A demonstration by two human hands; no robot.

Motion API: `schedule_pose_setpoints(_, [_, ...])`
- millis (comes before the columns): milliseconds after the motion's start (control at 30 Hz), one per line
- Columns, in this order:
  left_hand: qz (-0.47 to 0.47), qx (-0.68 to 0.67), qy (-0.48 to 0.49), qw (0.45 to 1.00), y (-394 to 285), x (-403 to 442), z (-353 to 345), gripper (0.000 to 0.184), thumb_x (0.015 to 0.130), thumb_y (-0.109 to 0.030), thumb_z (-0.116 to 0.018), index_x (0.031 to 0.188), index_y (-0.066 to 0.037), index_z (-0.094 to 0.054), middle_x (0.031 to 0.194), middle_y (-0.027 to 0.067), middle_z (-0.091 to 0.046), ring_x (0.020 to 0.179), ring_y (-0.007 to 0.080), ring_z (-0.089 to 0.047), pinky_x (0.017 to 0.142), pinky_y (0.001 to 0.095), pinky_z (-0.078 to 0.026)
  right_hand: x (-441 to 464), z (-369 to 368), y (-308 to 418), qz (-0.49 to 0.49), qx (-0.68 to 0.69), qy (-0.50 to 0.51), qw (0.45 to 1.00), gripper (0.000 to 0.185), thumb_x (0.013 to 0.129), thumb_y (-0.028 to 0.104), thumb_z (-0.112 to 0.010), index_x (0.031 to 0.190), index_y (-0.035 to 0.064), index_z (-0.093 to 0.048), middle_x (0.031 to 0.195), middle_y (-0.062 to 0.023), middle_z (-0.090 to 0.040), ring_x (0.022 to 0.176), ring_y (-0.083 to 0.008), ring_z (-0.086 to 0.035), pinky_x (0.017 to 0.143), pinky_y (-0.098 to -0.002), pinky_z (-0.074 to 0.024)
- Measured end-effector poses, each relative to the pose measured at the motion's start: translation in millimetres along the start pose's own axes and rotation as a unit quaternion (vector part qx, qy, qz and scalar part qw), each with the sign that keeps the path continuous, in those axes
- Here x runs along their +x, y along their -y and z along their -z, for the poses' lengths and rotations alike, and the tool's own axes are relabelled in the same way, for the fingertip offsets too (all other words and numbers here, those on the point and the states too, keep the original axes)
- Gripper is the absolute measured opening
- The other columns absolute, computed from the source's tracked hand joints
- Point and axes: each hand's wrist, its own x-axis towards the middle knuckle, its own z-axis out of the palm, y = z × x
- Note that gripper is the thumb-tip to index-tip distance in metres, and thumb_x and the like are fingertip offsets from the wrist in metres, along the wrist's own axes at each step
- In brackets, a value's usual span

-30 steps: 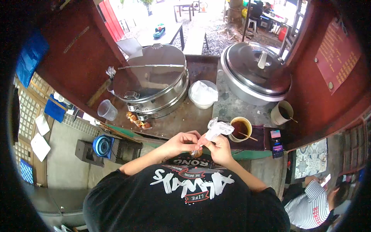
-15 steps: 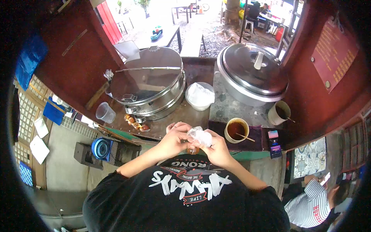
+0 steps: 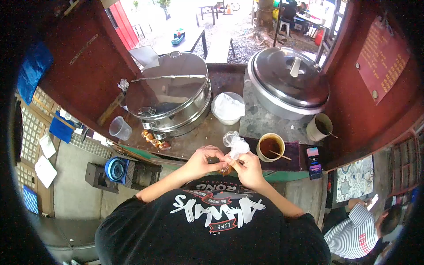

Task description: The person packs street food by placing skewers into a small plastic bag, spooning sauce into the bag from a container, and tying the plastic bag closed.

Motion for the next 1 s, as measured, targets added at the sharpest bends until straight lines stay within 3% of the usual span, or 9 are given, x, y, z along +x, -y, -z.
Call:
schedule_pose_setpoints(133, [-0.073,-0.026,-0.008,0.997,-4.0,-0.7,-2.4,0.011,0.074,-0.018,-0.076,0.075,-0.011,-0.068,0.094,0.0009,-0.061,0.101,0.0183,-0.054,0.093,0.0337,-0.036,-0.8,0.8,9.8,-0.005,0.04,-0.038,0.998,0.018,0.09,0.017,-0.064,0.082,0.0025,-0.072,0.08,-0.004,-0.059,0.064,-0.0108,-0.055,0.058,-0.0257,-0.0436])
schedule_pose_setpoints(467, [-0.101,0.169,-0.081,0.977,13.6,5.5,6.3,0.016,0.069,-0.019,-0.075,0.078,-0.01,-0.065,0.093,0.0089,-0.056,0.095,0.0297,-0.054,0.083,0.0401,-0.044,39.7,20.6,9.5,-0.036,-0.149,0.128,0.98,0.013,0.089,0.01,-0.061,0.089,0.0,-0.069,0.088,-0.0089,-0.063,0.072,-0.0171,-0.06,0.067,-0.029,-0.0477])
schedule_pose_setpoints(533, [-0.12,0.179,-0.131,0.968,47.1,14.9,6.4,0.016,0.071,-0.016,-0.073,0.08,-0.007,-0.064,0.088,0.0102,-0.055,0.087,0.0278,-0.057,0.077,0.0379,-0.047,45.9,23.4,-4.5,0.11,-0.2,0.053,0.972,0.012,0.086,0.008,-0.064,0.095,0.0004,-0.068,0.091,-0.0111,-0.065,0.077,-0.0179,-0.063,0.072,-0.0298,-0.0494])
schedule_pose_setpoints(633, [-0.012,0.116,-0.246,0.962,80.5,23.9,9.5,0.012,0.079,-0.01,-0.068,0.082,-0.001,-0.061,0.078,0.0105,-0.06,0.065,0.0187,-0.062,0.06,0.0291,-0.048,41.5,25.6,-5.5,-0.083,-0.02,0.033,0.996,0.018,0.085,0.006,-0.067,0.102,0.0013,-0.065,0.091,-0.0096,-0.066,0.083,-0.0147,-0.064,0.075,-0.0285,-0.0507])
schedule_pose_setpoints(733, [0.15,-0.016,-0.368,0.918,103.3,32.6,10.0,0.009,0.082,-0.007,-0.064,0.085,0.001,-0.06,0.074,0.0088,-0.064,0.067,0.0164,-0.062,0.061,0.0284,-0.049,28.3,28.6,-14.6,-0.061,-0.07,0.063,0.994,0.016,0.086,0.006,-0.066,0.101,0.002,-0.066,0.091,-0.0076,-0.066,0.081,-0.0133,-0.062,0.074,-0.0273,-0.05])
schedule_pose_setpoints(800, [0.0,-0.071,-0.353,0.933,224.0,43.8,10.8,0.009,0.084,-0.007,-0.062,0.088,0.001,-0.061,0.081,0.0088,-0.064,0.072,0.0141,-0.062,0.06,0.0277,-0.048,20.1,30.8,-16.2,-0.06,-0.102,0.074,0.99,0.014,0.086,0.008,-0.066,0.1,0.0029,-0.067,0.09,-0.0068,-0.066,0.08,-0.0134,-0.061,0.072,-0.0268,-0.0487])
schedule_pose_setpoints(833, [0.02,-0.055,-0.416,0.908,250.6,48.3,3.8,0.011,0.086,-0.009,-0.061,0.091,0.001,-0.061,0.089,0.0102,-0.064,0.074,0.015,-0.062,0.059,0.0279,-0.049,16.3,32.7,-18.5,-0.06,-0.113,0.075,0.989,0.014,0.086,0.008,-0.066,0.099,0.0029,-0.067,0.091,-0.0068,-0.066,0.079,-0.0135,-0.061,0.072,-0.0269,-0.0483])
schedule_pose_setpoints(933, [0.13,-0.28,-0.414,0.857,211.7,37.8,3.5,0.022,0.089,-0.014,-0.061,0.105,0.0,-0.056,0.098,0.0101,-0.06,0.085,0.0174,-0.061,0.07,0.0309,-0.055,7.6,40.1,-20.7,-0.081,-0.108,0.049,0.99,0.013,0.087,0.009,-0.065,0.098,0.0025,-0.067,0.09,-0.007,-0.065,0.079,-0.0135,-0.06,0.071,-0.0273,-0.0477])
schedule_pose_setpoints(1000, [0.274,-0.342,-0.363,0.823,183.5,25.4,9.1,0.02,0.089,-0.018,-0.06,0.1,-0.003,-0.055,0.092,0.011,-0.061,0.069,0.0181,-0.059,0.059,0.0263,-0.053,2.9,47.9,-21.9,-0.085,-0.106,0.026,0.99,0.013,0.087,0.009,-0.065,0.098,0.0021,-0.067,0.089,-0.007,-0.065,0.078,-0.0133,-0.059,0.07,-0.0271,-0.0474])
